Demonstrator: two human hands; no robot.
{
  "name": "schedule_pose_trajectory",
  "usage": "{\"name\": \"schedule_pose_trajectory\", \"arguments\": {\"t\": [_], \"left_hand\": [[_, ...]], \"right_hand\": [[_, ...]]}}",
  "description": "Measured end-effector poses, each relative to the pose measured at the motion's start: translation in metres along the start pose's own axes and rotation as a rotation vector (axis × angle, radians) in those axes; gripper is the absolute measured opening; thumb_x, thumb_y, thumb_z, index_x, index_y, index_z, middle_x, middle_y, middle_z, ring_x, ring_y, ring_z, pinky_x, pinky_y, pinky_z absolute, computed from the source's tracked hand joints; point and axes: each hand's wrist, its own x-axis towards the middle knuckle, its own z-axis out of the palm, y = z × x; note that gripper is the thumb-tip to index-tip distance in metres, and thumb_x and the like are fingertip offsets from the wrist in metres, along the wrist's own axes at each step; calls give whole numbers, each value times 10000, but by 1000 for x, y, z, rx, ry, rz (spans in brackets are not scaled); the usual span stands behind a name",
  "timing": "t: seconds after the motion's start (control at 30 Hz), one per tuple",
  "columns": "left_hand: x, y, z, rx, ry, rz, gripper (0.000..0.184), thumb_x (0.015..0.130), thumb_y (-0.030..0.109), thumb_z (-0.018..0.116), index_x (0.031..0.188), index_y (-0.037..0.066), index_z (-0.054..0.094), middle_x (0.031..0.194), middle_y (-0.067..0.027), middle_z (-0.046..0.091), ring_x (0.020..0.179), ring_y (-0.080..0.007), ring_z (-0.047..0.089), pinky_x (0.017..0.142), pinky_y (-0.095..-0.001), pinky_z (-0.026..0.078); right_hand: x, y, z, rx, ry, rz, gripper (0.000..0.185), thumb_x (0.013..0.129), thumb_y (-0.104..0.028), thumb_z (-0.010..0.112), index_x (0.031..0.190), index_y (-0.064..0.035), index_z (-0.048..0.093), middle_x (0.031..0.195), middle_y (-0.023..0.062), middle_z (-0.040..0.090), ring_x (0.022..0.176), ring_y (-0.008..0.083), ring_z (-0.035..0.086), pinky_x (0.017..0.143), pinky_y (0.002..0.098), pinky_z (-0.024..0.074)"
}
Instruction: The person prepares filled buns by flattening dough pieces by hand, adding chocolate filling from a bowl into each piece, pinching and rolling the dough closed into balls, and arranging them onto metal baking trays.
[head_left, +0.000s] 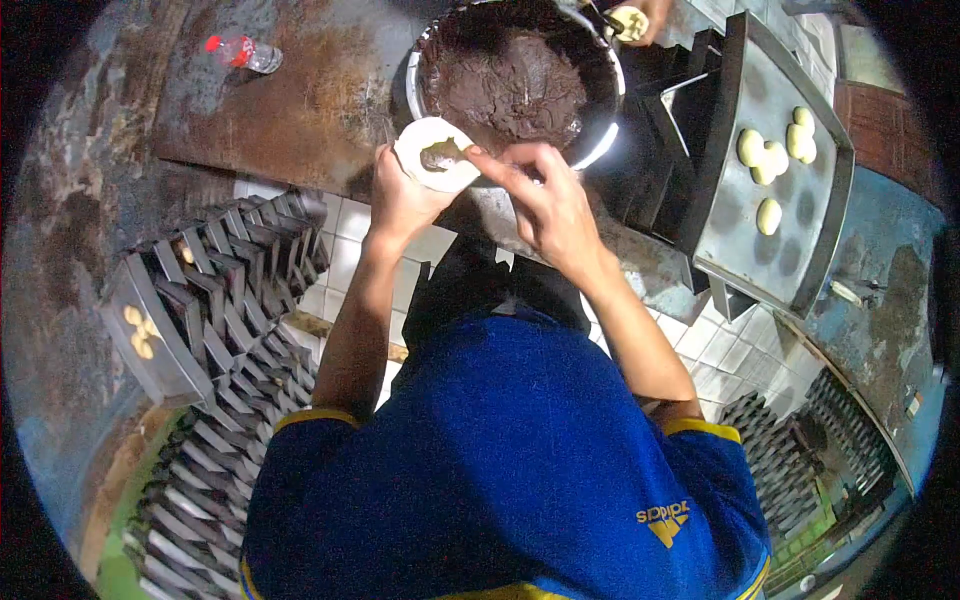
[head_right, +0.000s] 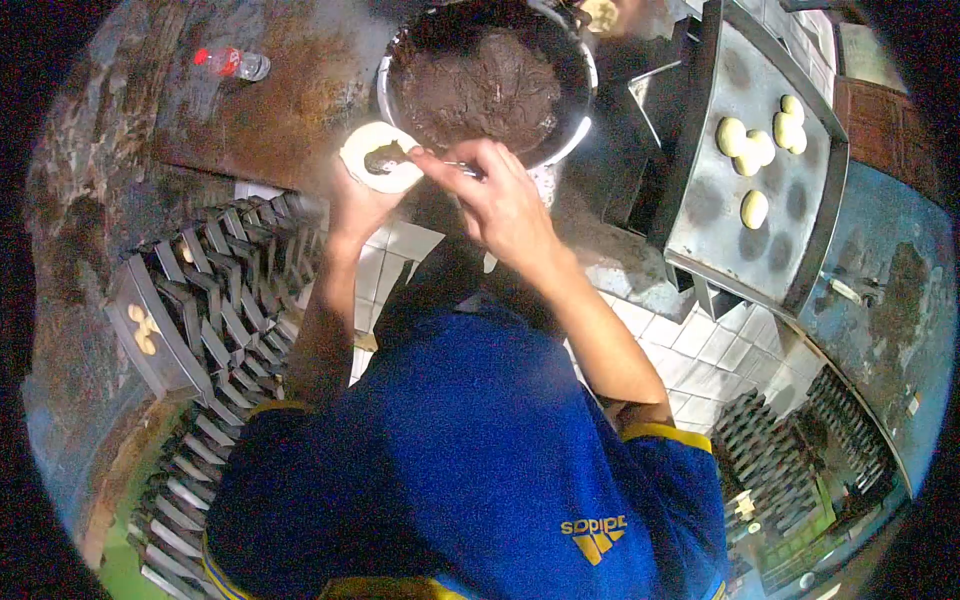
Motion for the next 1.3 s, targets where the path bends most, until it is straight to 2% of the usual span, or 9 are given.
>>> {"name": "schedule_pose_trajectory", "arguments": {"t": [0.03,0.33,0.4,0.47,0.53,0.77,0.93,1.13,1.3], "left_hand": [[-2,-12,3,53,16,88,324,848,185,853,1108,31,736,1011,-77,783,886,-172,737,821,-348,572],[-3,23,21,-84,-108,-159,300,886,264,838,1023,24,722,960,-121,763,871,-199,725,823,-349,563],[-3,30,22,-74,-194,-142,327,874,283,851,1028,29,715,953,-115,761,866,-193,724,821,-347,562],[-7,36,25,-135,-369,-123,328,865,293,858,997,28,717,940,-116,758,854,-196,721,814,-346,562],[-6,45,27,-118,-467,-92,309,864,272,854,996,28,719,942,-100,755,857,-185,713,816,-343,557],[-2,76,45,-99,-814,71,365,791,248,860,1041,25,715,953,-110,756,866,-193,709,816,-377,569],[4,86,37,-46,-908,80,390,779,157,842,1117,32,693,1044,-87,749,936,-174,700,865,-357,563],[-10,105,22,-707,-823,-305,483,839,131,875,1251,47,637,1046,8,684,983,-78,624,853,-269,524],[-10,107,27,-589,-645,-392,300,991,249,704,1194,31,670,1016,12,678,890,-59,593,756,-244,482]], "right_hand": [[-7,-6,-1,-26,25,37,653,813,28,683,1417,-221,660,1133,110,619,1038,321,627,928,438,529],[-199,97,83,190,319,719,169,981,-80,599,1082,29,680,987,202,703,896,360,695,827,396,540],[-248,128,74,-49,-56,1038,314,933,-212,675,1131,29,696,991,285,720,932,474,689,858,492,554],[-275,153,69,-365,-360,798,376,928,-232,698,1205,23,691,965,298,713,993,465,681,908,496,547],[-208,110,28,-143,-227,930,474,900,-301,771,1252,4,685,1088,282,697,1110,425,666,978,464,531],[-47,-14,-68,361,52,121,717,731,-351,941,1314,-39,662,1262,150,629,1158,300,644,1020,415,508],[-34,-23,-87,309,-71,155,612,736,-275,935,1258,-47,711,1163,128,657,1082,261,667,957,387,535],[-41,-25,-83,310,211,244,244,898,-100,774,1136,-50,795,987,116,693,928,264,714,811,374,569],[-40,-31,-91,278,119,238,458,894,-137,780,1337,-53,697,1123,158,685,954,313,715,865,395,581]]}}
